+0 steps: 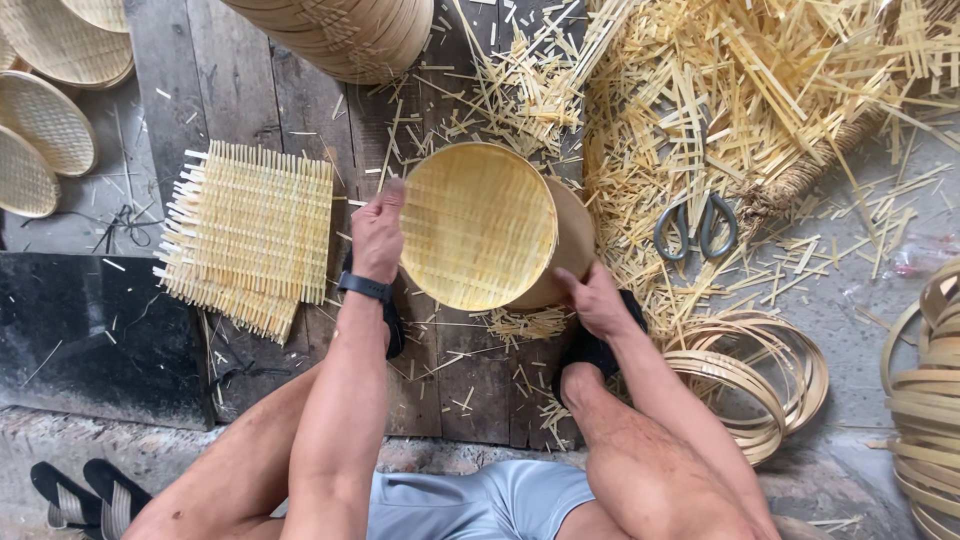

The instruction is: The person sits on the floor and repeatedly trims the edges of woven bamboo baskets using shears. They place each finished basket onto a stack and continue the process with new units.

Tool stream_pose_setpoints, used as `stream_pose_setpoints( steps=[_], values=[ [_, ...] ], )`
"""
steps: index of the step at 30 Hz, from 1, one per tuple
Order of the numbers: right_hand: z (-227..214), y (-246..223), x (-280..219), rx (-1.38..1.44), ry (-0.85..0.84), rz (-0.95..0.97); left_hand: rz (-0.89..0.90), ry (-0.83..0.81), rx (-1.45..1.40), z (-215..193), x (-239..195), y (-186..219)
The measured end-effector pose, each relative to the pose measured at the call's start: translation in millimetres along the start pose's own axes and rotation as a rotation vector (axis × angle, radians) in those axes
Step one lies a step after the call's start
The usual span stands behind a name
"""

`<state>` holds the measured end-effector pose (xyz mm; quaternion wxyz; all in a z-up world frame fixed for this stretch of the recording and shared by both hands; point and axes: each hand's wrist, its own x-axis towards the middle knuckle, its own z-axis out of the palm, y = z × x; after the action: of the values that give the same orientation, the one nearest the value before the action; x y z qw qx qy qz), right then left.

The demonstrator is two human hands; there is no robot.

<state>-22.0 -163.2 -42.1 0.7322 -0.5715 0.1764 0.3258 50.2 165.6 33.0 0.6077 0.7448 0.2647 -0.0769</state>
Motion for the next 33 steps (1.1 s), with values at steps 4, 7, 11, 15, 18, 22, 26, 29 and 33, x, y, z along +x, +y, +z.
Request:
stream_pose_setpoints(
  steps=[4, 7, 11, 15, 18, 22, 26, 29, 33],
  values=[
    [-8.2, 15.2, 1.9, -0.171, 0.125, -0.136, -0.134, -0.038, 0.16, 26.1, 10.0, -12.6],
    [-28.4, 21.7, -12.5, -0.295, 0.35, -0.185, -0.068, -0.002, 0.288, 47.6, 13.7, -15.4],
    [-29.2, 41.1, -34.7, -0.554, 0.524, -0.264, 0.561, 0.204, 0.866, 87.5, -17.6, -12.9],
    [-18.7, 49.3, -31.6, -0.797, 0.606, -0.501, 0.918, -0.356, 0.959, 136.2, -86.1, -19.9],
    [-20.2, 47.3, -31.8, -0.779, 0.595, -0.368, 0.906, -0.377, 1.036, 141.6, -107.3, -30.2],
    [-21.2, 44.7, -31.7, -0.75, 0.583, -0.371, 0.931, -0.485, 1.021, 114.9, -96.2, -42.5],
    [-16.9, 40.3, -31.8, -0.795, 0.591, -0.339, 1.142, -0.55, 1.204, 88.9, -80.6, -38.4],
    [-18.1, 37.7, -31.8, -0.768, 0.587, -0.287, 1.237, -0.595, 1.249, 75.2, -61.1, -20.5],
    [-17.2, 41.1, -34.3, -0.756, 0.589, -0.25, 1.584, -0.448, 1.383, 45.9, -2.5, 39.2]
  ],
)
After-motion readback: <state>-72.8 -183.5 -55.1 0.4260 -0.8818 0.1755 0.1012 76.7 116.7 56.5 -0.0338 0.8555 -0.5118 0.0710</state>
